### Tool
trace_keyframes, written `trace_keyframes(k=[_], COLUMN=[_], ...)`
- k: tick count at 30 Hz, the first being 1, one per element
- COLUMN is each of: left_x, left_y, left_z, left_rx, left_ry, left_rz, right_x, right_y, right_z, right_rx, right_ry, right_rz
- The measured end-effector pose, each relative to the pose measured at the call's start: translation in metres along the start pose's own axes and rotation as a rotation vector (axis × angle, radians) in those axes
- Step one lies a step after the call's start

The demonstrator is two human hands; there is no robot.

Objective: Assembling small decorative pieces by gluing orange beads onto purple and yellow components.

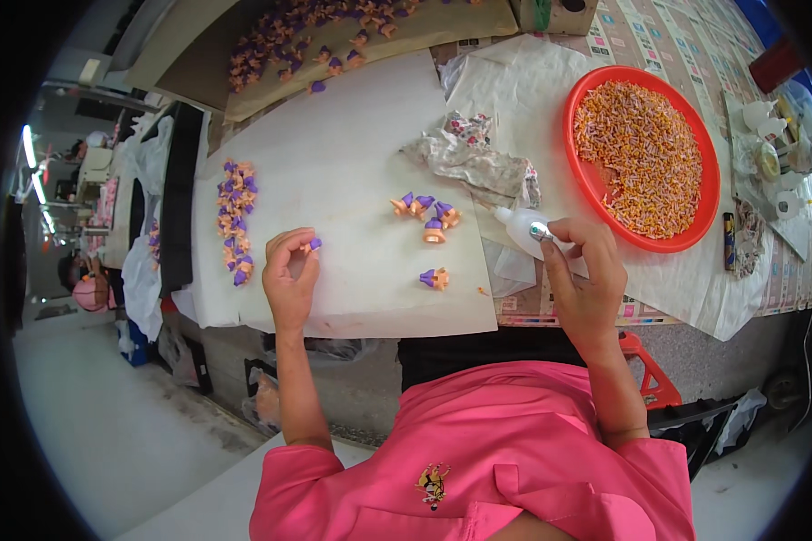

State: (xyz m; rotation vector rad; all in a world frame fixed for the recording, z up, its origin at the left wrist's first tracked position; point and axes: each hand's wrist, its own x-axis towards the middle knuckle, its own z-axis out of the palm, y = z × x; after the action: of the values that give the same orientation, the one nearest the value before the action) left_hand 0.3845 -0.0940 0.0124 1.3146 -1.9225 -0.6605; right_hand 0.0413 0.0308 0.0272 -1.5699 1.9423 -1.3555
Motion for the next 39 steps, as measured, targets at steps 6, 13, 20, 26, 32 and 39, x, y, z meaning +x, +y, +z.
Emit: trace_keyframes(k=[6,13,20,26,32,39], left_x=[-0.008,-0.035,-0.077,-0.066,-0.053,-0.061], left_y=[0.002,0.034,0.101,0.114,0.129,0.129], left_z=[-0.011,0.015,0.083,0.119,0.149,0.139], left_rx=[0.004,-0.009,-0.077,-0.053,0.084,-0.057], left_ry=[-0.017,0.241,0.027,0.044,-0.095,-0.231], left_rz=[-0.034,-0.048,0.096,-0.058,0.129,0.043], right_x=[0.015,0.018,0.011,-0.014,-0.025,-0.035], right_y=[0.000,-0.002,0.010,0.041,0.045,0.038], right_z=[0.007,-0.003,-0.013,-0.047,-0.071,-0.061], right_rx=[-0.221,-0.263,-0.094,0.292,0.648,0.813], right_ry=[-0.041,-0.207,-0.245,-0.211,-0.206,-0.140], right_rz=[-0.122,0.009,0.126,0.314,0.559,0.585])
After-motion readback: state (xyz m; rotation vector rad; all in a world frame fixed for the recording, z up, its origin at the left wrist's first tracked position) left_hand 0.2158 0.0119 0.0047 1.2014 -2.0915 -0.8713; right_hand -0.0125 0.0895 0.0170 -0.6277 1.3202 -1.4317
